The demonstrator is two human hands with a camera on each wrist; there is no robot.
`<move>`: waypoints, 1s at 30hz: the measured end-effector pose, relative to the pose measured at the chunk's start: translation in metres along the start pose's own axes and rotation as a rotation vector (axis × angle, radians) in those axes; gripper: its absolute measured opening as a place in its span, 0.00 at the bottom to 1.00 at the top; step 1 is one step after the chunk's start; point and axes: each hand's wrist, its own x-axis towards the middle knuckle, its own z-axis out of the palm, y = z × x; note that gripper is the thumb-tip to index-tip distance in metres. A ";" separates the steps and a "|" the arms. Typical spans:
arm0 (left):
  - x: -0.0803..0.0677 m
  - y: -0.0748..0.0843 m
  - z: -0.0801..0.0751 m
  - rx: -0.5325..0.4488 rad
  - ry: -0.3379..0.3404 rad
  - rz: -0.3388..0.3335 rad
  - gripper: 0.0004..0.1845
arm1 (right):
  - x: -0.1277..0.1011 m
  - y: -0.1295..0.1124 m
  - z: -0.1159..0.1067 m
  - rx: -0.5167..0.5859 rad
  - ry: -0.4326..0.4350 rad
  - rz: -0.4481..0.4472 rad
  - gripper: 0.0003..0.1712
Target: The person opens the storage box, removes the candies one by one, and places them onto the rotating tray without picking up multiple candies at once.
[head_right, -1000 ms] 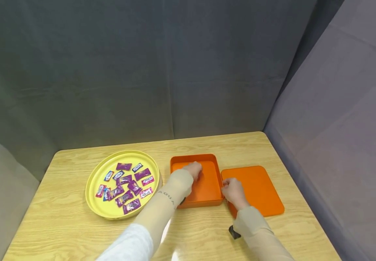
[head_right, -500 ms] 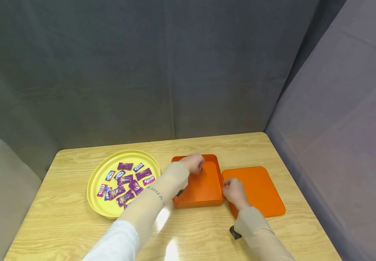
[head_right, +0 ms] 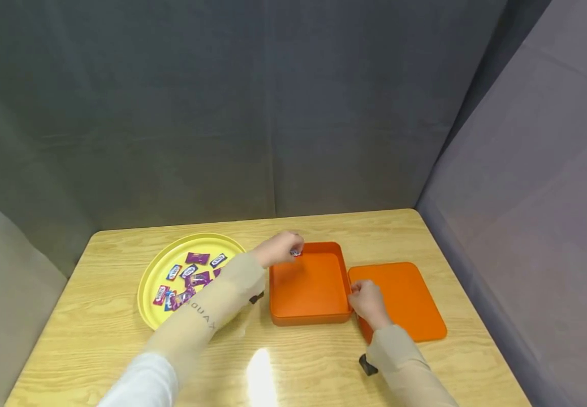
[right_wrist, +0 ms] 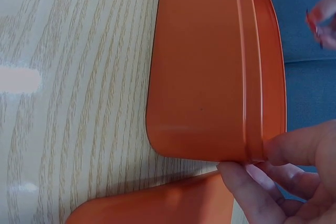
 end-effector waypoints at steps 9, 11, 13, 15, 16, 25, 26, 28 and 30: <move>-0.061 -0.026 -0.015 -0.071 0.136 0.015 0.07 | 0.000 -0.001 -0.003 -0.009 -0.002 -0.012 0.18; -0.076 -0.032 -0.017 -0.101 0.168 -0.006 0.07 | 0.000 -0.002 -0.004 -0.010 -0.005 -0.011 0.17; -0.090 -0.039 -0.018 -0.122 0.190 -0.034 0.07 | 0.001 -0.002 -0.004 -0.009 -0.008 -0.009 0.17; -0.105 -0.045 -0.019 -0.152 0.199 -0.073 0.07 | 0.001 -0.002 -0.005 -0.007 -0.009 -0.009 0.18; -0.112 -0.048 -0.019 -0.164 0.206 -0.092 0.08 | 0.001 -0.002 -0.005 -0.008 -0.008 -0.008 0.17; -0.177 -0.078 -0.006 -0.271 0.240 -0.255 0.09 | 0.000 0.000 -0.007 -0.012 -0.014 0.016 0.18; -0.183 -0.081 -0.003 -0.275 0.242 -0.259 0.08 | 0.000 0.000 -0.007 -0.010 -0.014 0.020 0.18; -0.195 -0.088 0.004 -0.268 0.240 -0.267 0.08 | 0.000 0.000 -0.008 -0.010 -0.015 0.021 0.18; -0.205 -0.094 0.010 -0.260 0.224 -0.284 0.07 | -0.001 0.000 -0.008 -0.011 -0.016 0.021 0.18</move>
